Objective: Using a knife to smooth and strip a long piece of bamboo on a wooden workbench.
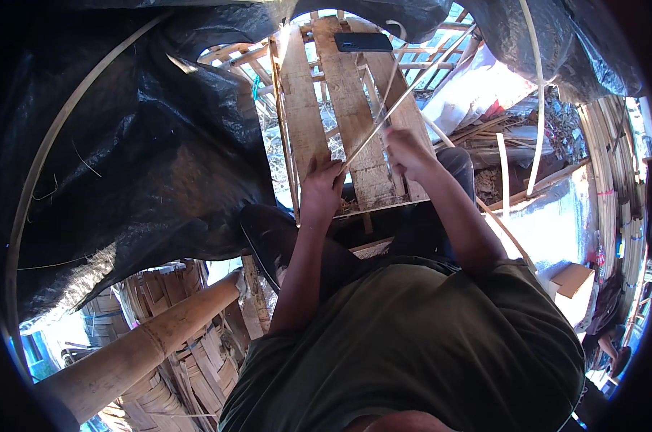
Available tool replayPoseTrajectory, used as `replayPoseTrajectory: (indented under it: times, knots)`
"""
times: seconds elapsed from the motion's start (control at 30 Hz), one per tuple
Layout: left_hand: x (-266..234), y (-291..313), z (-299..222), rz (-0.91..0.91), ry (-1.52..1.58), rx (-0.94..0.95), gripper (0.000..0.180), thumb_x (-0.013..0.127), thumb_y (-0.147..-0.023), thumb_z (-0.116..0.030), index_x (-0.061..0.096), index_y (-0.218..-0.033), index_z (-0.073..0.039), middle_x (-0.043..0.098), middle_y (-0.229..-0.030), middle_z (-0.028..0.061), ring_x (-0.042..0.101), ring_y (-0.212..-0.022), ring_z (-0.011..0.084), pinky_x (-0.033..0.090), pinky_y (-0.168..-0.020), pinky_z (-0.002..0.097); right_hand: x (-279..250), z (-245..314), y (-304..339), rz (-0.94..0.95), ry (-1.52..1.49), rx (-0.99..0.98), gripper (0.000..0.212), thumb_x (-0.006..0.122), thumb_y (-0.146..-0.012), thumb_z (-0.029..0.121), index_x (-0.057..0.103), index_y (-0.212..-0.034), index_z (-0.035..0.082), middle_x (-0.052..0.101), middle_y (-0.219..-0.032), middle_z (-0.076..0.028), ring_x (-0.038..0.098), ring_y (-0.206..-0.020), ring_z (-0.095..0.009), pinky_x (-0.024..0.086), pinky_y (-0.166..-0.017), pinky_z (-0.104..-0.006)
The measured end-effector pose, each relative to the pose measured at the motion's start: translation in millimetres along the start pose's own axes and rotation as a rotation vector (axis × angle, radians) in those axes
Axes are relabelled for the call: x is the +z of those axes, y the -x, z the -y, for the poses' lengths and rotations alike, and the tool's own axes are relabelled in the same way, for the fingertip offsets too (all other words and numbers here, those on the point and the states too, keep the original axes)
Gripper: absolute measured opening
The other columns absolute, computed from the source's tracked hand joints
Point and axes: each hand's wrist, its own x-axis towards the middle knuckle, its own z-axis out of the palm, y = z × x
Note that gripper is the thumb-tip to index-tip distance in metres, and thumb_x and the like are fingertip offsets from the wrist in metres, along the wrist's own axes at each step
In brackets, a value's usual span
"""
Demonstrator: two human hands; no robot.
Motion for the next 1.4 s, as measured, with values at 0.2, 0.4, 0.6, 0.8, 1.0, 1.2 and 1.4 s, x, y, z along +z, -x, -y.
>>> replayPoseTrajectory:
  times: [0.2, 0.4, 0.6, 0.8, 1.0, 1.2, 1.4]
  knots:
    - [3.8, 1.9, 2.9, -0.046, -0.005, 0.02, 0.012, 0.068, -0.091, -0.01, 0.069, -0.1, -0.002, 0.072, -0.097, 0.0151, 0.066, -0.109, 0.0362, 0.038, -0.112, 0.054, 30.9, -0.1, 31.4, 0.051, 0.31, -0.005, 0.041, 0.034, -0.109, 0.039, 0.049, -0.09, 0.005, 0.041, -0.056, 0.0, 0.039, -0.038, -0.014, 0.034, -0.037, -0.0326]
    - [6.0, 2.5, 1.8, -0.037, 0.018, 0.009, 0.012, 0.067, -0.091, -0.009, 0.069, -0.101, -0.002, 0.07, -0.095, 0.0159, 0.065, -0.109, 0.0376, 0.037, -0.112, 0.0554, 58.9, -5.5, 59.1, -0.004, 0.307, -0.109, 0.045, 0.035, -0.107, 0.029, 0.058, -0.096, -0.007, 0.054, -0.066, -0.009, 0.056, -0.05, -0.018, 0.043, -0.04, -0.0323]
    - [4.0, 3.9, 4.1, -0.053, 0.009, 0.003, 0.012, 0.066, -0.092, -0.008, 0.068, -0.101, -0.002, 0.07, -0.095, 0.0162, 0.064, -0.111, 0.0372, 0.036, -0.113, 0.0551, 43.7, 3.5, 34.2, -0.305, -0.107, -0.096, 0.036, 0.041, -0.106, 0.026, 0.056, -0.105, -0.007, 0.055, -0.065, -0.009, 0.053, -0.045, -0.017, 0.041, -0.038, -0.0341]
    - [3.2, 4.1, 4.4, -0.038, -0.012, -0.006, 0.011, 0.064, -0.09, -0.006, 0.069, -0.099, -0.002, 0.07, -0.1, 0.0175, 0.063, -0.114, 0.0374, 0.036, -0.113, 0.0544, 39.9, -22.2, 1.8, -0.059, 0.275, -0.237, 0.037, 0.038, -0.108, 0.03, 0.055, -0.098, -0.001, 0.051, -0.06, -0.004, 0.053, -0.045, -0.018, 0.043, -0.039, -0.0368]
    - [3.4, 2.2, 3.9, -0.052, 0.027, 0.014, 0.01, 0.063, -0.09, -0.006, 0.068, -0.098, -0.002, 0.069, -0.096, 0.0181, 0.063, -0.111, 0.0389, 0.035, -0.114, 0.0549, 39.6, -3.6, 22.0, 0.179, -0.124, 0.104, 0.036, 0.036, -0.108, 0.025, 0.056, -0.092, -0.001, 0.05, -0.061, -0.009, 0.054, -0.045, -0.02, 0.042, -0.039, -0.037]
    - [6.6, 2.1, 4.3, -0.044, 0.013, -0.006, 0.01, 0.064, -0.09, -0.006, 0.067, -0.098, -0.002, 0.068, -0.092, 0.0188, 0.064, -0.108, 0.0402, 0.033, -0.116, 0.0543, 37.5, 0.0, 28.0, 0.206, 0.019, 0.104, 0.042, 0.036, -0.108, 0.034, 0.055, -0.095, -0.001, 0.047, -0.057, -0.005, 0.051, -0.041, -0.02, 0.038, -0.037, -0.0367]
    - [10.0, 4.9, 8.3, -0.074, 0.008, 0.007, 0.01, 0.066, -0.091, -0.007, 0.068, -0.1, -0.003, 0.069, -0.097, 0.0196, 0.065, -0.109, 0.039, 0.035, -0.113, 0.0569, 64.6, 1.9, 61.8, -0.022, 0.308, -0.014, 0.044, 0.038, -0.108, 0.04, 0.053, -0.089, 0.003, 0.046, -0.059, -0.002, 0.039, -0.038, -0.014, 0.035, -0.037, -0.0335]
